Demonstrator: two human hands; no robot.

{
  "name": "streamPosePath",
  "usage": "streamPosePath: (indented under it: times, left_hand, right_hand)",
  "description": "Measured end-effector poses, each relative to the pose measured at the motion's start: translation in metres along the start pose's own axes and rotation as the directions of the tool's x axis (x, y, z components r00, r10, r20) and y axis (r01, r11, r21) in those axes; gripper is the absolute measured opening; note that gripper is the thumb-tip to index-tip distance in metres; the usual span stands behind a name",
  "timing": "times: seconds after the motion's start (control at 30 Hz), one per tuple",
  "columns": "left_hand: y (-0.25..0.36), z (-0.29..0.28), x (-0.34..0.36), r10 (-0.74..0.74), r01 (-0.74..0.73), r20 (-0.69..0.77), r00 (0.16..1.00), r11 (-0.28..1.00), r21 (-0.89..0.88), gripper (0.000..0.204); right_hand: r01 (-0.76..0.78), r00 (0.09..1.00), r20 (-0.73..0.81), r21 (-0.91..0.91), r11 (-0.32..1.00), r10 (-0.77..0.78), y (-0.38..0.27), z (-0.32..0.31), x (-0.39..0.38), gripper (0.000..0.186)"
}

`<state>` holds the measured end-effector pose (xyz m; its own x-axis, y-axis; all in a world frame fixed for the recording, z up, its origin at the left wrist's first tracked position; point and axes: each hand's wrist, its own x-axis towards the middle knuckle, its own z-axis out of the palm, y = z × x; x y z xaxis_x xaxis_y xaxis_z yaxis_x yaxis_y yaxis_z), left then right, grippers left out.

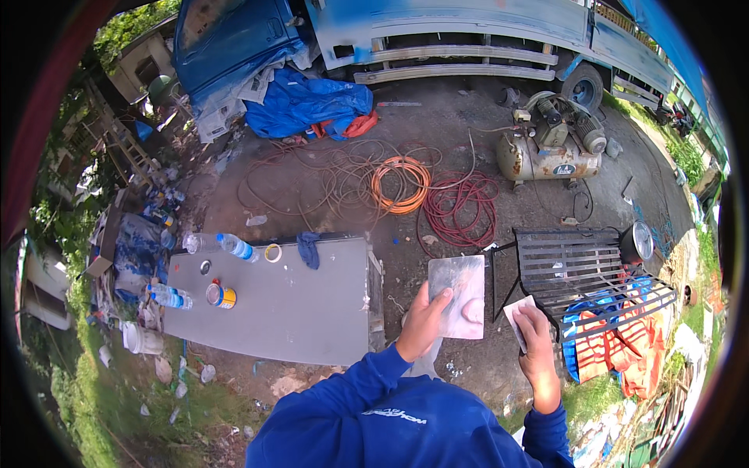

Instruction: The person sands the side and wheel arch of a light blue truck using two pieces of sandpaper. They move between the upper side panel and the lower wheel arch, switching sandpaper pieces and occasionally inspecting the surface.

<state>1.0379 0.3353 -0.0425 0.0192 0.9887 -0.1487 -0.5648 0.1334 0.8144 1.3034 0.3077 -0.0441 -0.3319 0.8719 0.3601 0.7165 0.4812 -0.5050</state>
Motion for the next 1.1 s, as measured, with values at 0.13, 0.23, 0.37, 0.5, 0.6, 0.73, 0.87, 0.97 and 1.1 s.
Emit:
streamPosePath:
  times: [0.13, 0.23, 0.37, 0.5, 0.6, 0.73, 0.87, 0.97, 1.1]
  left_hand:
    - [0.015, 0.003, 0.036, 0.117, -0.141, 0.079, 0.99, 0.856, 0.497, 0.036]
    - [0.026, -0.004, 0.079, 0.306, -0.269, 0.034, 0.951, 0.774, 0.573, 0.04]
    - [0.062, -0.016, 0.13, 0.354, -0.173, -0.129, 0.926, 0.703, 0.69, 0.038]
    - [0.106, -0.024, 0.159, 0.567, -0.27, -0.198, 0.799, 0.634, 0.724, 0.038]
    - [0.146, -0.022, 0.181, 0.616, -0.404, -0.084, 0.783, 0.607, 0.684, 0.039]
    - [0.134, -0.049, 0.207, 0.494, -0.384, -0.194, 0.847, 0.823, 0.42, 0.034]
    - [0.142, -0.032, 0.205, 0.225, -0.264, -0.274, 0.935, 0.958, -0.115, 0.034]
    - [0.122, -0.04, 0.212, 0.161, -0.25, -0.357, 0.92, 0.943, -0.219, 0.031]
    - [0.113, -0.053, 0.215, 0.222, -0.289, -0.372, 0.901, 0.948, -0.134, 0.033]
  right_hand:
    - [0.259, 0.966, 0.103, -0.293, 0.921, -0.239, -0.014, -0.025, 0.118, 0.057]
    - [0.435, 0.893, 0.207, -0.172, 0.884, -0.399, -0.016, 0.003, 0.172, 0.056]
    - [0.547, 0.806, 0.275, -0.008, 0.837, -0.524, -0.028, 0.037, 0.216, 0.051]
    - [0.595, 0.715, 0.384, 0.104, 0.797, -0.584, -0.033, 0.052, 0.258, 0.054]
    - [0.478, 0.81, 0.371, 0.032, 0.878, -0.454, -0.004, 0.056, 0.279, 0.053]
    - [0.521, 0.832, 0.083, 0.221, 0.825, -0.548, -0.044, 0.037, 0.318, 0.046]
    - [0.58, 0.766, 0.114, 0.301, 0.757, -0.632, -0.053, 0.053, 0.328, 0.051]
    - [0.483, 0.839, 0.132, 0.267, 0.834, -0.528, -0.009, 0.087, 0.331, 0.055]
    - [0.533, 0.833, 0.234, -0.095, 0.84, -0.502, 0.037, 0.07, 0.364, 0.054]
